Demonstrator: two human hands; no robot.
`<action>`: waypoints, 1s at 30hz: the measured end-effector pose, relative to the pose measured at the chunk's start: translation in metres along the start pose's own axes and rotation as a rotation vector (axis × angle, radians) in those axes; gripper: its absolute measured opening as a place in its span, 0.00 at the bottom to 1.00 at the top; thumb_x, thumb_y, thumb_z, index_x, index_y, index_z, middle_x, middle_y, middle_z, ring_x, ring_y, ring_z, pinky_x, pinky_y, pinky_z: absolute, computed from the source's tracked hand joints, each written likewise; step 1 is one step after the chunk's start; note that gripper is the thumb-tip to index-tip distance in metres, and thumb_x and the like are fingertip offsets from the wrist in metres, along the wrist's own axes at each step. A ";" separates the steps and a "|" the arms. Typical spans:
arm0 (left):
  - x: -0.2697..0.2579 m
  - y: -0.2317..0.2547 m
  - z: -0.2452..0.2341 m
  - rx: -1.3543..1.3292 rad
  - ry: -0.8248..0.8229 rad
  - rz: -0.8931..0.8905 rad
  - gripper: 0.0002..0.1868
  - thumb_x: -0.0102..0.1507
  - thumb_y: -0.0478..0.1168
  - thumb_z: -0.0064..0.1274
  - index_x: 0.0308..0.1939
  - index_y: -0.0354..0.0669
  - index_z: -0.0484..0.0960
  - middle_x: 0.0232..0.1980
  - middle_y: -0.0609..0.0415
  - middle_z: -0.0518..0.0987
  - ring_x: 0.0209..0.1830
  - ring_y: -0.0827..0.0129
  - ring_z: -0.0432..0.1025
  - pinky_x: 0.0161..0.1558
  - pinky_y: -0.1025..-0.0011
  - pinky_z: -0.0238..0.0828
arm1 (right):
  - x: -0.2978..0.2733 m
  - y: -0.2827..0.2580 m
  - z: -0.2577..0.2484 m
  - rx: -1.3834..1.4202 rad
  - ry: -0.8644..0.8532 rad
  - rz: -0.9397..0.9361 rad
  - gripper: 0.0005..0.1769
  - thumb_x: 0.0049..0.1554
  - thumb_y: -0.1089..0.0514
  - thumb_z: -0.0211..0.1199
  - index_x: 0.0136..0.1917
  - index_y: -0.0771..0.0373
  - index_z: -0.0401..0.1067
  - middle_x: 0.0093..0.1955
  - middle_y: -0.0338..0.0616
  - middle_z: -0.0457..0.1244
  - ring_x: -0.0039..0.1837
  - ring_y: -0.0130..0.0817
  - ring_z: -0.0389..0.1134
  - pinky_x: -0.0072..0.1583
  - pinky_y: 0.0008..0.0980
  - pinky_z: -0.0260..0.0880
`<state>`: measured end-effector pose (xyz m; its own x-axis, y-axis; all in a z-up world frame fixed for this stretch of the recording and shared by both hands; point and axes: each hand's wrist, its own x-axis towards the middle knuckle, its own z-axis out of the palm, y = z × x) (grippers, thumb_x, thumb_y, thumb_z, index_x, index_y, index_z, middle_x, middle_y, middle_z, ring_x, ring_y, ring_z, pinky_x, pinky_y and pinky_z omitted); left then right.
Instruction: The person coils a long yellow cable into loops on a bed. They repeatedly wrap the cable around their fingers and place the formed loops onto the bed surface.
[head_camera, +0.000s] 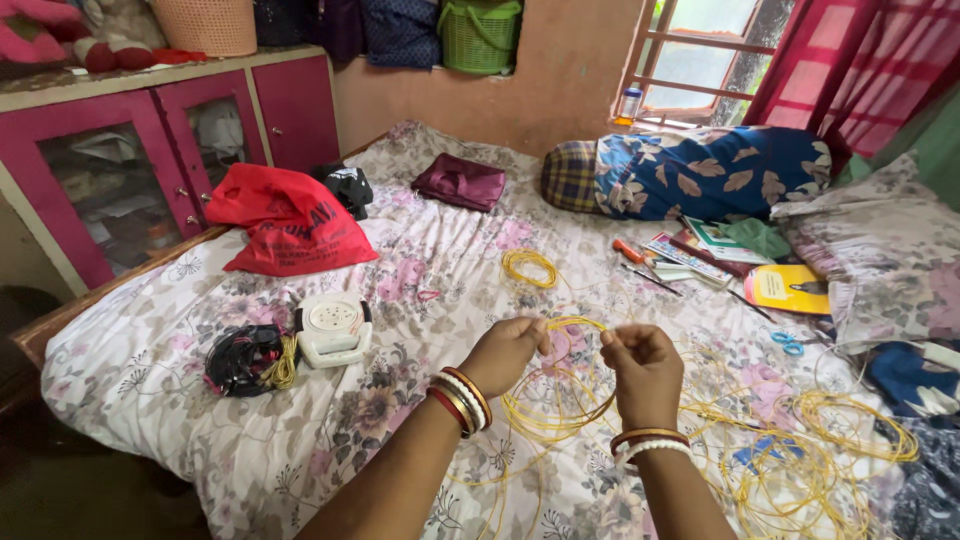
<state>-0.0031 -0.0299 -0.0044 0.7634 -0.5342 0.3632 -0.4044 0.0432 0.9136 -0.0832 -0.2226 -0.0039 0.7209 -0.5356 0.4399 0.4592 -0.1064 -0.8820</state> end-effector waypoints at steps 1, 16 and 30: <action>-0.002 0.002 -0.001 0.029 -0.013 -0.035 0.23 0.74 0.48 0.37 0.33 0.39 0.79 0.35 0.58 0.77 0.39 0.73 0.69 0.50 0.71 0.68 | 0.001 0.004 -0.003 -0.066 -0.060 0.042 0.09 0.56 0.62 0.68 0.50 0.63 0.73 0.38 0.37 0.67 0.39 0.23 0.67 0.44 0.24 0.68; -0.024 0.028 -0.004 -0.305 -0.242 -0.360 0.21 0.74 0.52 0.36 0.51 0.47 0.83 0.19 0.68 0.56 0.13 0.83 0.47 0.16 0.79 0.43 | -0.012 0.034 0.008 0.008 -0.153 0.047 0.09 0.67 0.57 0.51 0.51 0.66 0.66 0.49 0.43 0.70 0.51 0.28 0.71 0.59 0.33 0.72; -0.036 0.057 -0.043 -0.462 -0.340 -0.414 0.20 0.74 0.51 0.37 0.55 0.43 0.78 0.21 0.71 0.53 0.15 0.85 0.44 0.17 0.80 0.41 | 0.006 0.006 0.004 0.414 -0.445 0.418 0.04 0.65 0.60 0.55 0.48 0.62 0.68 0.41 0.38 0.64 0.41 0.27 0.63 0.54 0.33 0.69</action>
<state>-0.0322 0.0281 0.0424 0.5782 -0.8149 -0.0397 0.1977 0.0927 0.9759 -0.0745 -0.2232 -0.0058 0.9806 -0.0619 0.1862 0.1952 0.4040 -0.8937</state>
